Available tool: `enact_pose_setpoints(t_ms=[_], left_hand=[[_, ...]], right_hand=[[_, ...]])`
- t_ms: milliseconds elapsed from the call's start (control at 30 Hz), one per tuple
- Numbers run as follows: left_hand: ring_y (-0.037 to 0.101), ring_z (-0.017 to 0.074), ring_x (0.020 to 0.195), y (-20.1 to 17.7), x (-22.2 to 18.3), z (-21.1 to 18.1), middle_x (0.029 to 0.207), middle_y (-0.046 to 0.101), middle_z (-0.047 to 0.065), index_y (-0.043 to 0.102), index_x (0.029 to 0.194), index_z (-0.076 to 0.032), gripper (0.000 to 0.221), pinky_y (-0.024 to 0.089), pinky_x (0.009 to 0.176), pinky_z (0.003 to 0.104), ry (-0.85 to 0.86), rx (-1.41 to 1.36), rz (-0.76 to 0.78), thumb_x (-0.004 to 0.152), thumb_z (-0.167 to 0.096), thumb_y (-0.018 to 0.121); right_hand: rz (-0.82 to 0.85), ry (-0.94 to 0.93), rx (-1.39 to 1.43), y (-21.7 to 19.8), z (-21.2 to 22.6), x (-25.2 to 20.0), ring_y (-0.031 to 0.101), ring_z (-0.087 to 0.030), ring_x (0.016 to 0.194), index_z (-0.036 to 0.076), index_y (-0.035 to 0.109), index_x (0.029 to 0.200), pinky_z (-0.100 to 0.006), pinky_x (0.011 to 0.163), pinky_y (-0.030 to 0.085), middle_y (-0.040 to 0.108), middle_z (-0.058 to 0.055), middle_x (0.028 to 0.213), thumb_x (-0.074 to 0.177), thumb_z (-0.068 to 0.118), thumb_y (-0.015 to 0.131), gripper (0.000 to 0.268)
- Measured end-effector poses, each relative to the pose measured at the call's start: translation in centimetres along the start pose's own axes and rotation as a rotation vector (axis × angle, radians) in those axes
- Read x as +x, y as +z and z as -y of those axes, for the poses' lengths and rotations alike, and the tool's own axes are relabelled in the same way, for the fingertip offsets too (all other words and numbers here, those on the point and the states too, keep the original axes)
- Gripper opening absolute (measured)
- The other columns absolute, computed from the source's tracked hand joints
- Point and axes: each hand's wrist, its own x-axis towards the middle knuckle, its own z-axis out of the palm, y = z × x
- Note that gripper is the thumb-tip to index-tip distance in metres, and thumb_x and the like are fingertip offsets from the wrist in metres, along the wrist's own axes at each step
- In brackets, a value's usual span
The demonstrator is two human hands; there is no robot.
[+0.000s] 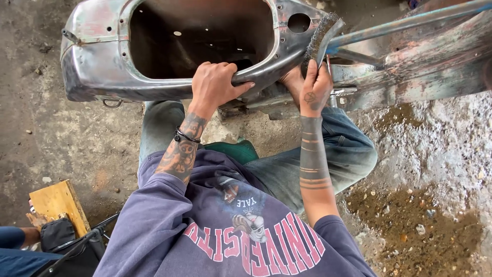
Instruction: Cleaning the interior and edges of a motorcycle frame component using a wire brush and a scraper to remove dirt or rust.
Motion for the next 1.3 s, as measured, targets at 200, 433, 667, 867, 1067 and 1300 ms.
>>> enact_pose_setpoints(t_ms=[200, 433, 667, 867, 1067, 1300], left_hand=[[0.070, 0.0219, 0.063, 0.1, -0.2, 0.2, 0.070, 0.067, 0.000, 0.074, 0.086, -0.016, 0.051, 0.048, 0.066, 0.034, -0.001, 0.000, 0.002, 0.076, -0.065, 0.084], [0.070, 0.0213, 0.063, -0.3, 0.3, 0.0, 0.071, 0.069, 0.000, 0.075, 0.087, -0.016, 0.052, 0.049, 0.066, 0.034, -0.014, 0.015, -0.001, 0.075, -0.067, 0.083], [0.069, 0.0212, 0.062, 0.3, 0.0, 0.1, 0.070, 0.068, 0.000, 0.075, 0.086, -0.017, 0.052, 0.048, 0.065, 0.033, -0.005, 0.014, -0.002, 0.074, -0.066, 0.084], [0.069, 0.0199, 0.061, 0.1, 0.0, 0.1, 0.070, 0.067, -0.001, 0.076, 0.088, -0.017, 0.050, 0.048, 0.065, 0.033, -0.002, 0.003, -0.012, 0.077, -0.065, 0.084], [0.068, 0.0201, 0.060, -0.4, 0.1, 0.0, 0.069, 0.067, -0.001, 0.076, 0.086, -0.017, 0.049, 0.047, 0.064, 0.032, 0.002, -0.013, 0.011, 0.077, -0.064, 0.085], [0.069, 0.0209, 0.060, -0.4, 0.0, 0.1, 0.068, 0.067, 0.000, 0.075, 0.086, -0.016, 0.050, 0.047, 0.064, 0.033, -0.001, 0.005, 0.002, 0.075, -0.063, 0.086]], right_hand=[[0.084, 0.083, 0.034, 1.6, 1.6, -5.4, 0.067, -0.047, 0.076, 0.004, 0.064, 0.095, -0.051, 0.068, 0.054, 0.064, -0.024, 0.073, 0.111, 0.036, 0.046, 0.041], [0.140, 0.148, 0.047, 0.7, -0.8, -0.4, 0.067, -0.051, 0.080, 0.000, 0.061, 0.088, -0.055, 0.073, 0.052, 0.062, -0.029, 0.072, 0.114, 0.043, 0.043, 0.053], [0.179, 0.167, -0.002, 3.4, -3.5, -5.5, 0.065, -0.021, 0.059, 0.015, 0.063, 0.077, -0.029, 0.068, 0.051, 0.057, -0.006, 0.058, 0.112, 0.054, 0.037, 0.058], [0.195, 0.274, 0.061, 1.3, -1.6, -2.8, 0.065, -0.049, 0.081, 0.001, 0.063, 0.088, -0.054, 0.079, 0.051, 0.062, -0.028, 0.073, 0.112, 0.051, 0.042, 0.059], [0.187, 0.202, 0.140, -1.2, 2.0, -0.4, 0.062, -0.056, 0.088, -0.005, 0.063, 0.089, -0.058, 0.076, 0.049, 0.060, -0.038, 0.081, 0.113, 0.040, 0.042, 0.055], [0.375, 0.219, 0.154, -3.8, 6.3, -2.8, 0.070, -0.036, 0.084, -0.003, 0.068, 0.104, -0.047, 0.082, 0.054, 0.069, -0.023, 0.087, 0.114, 0.043, 0.031, 0.059]])
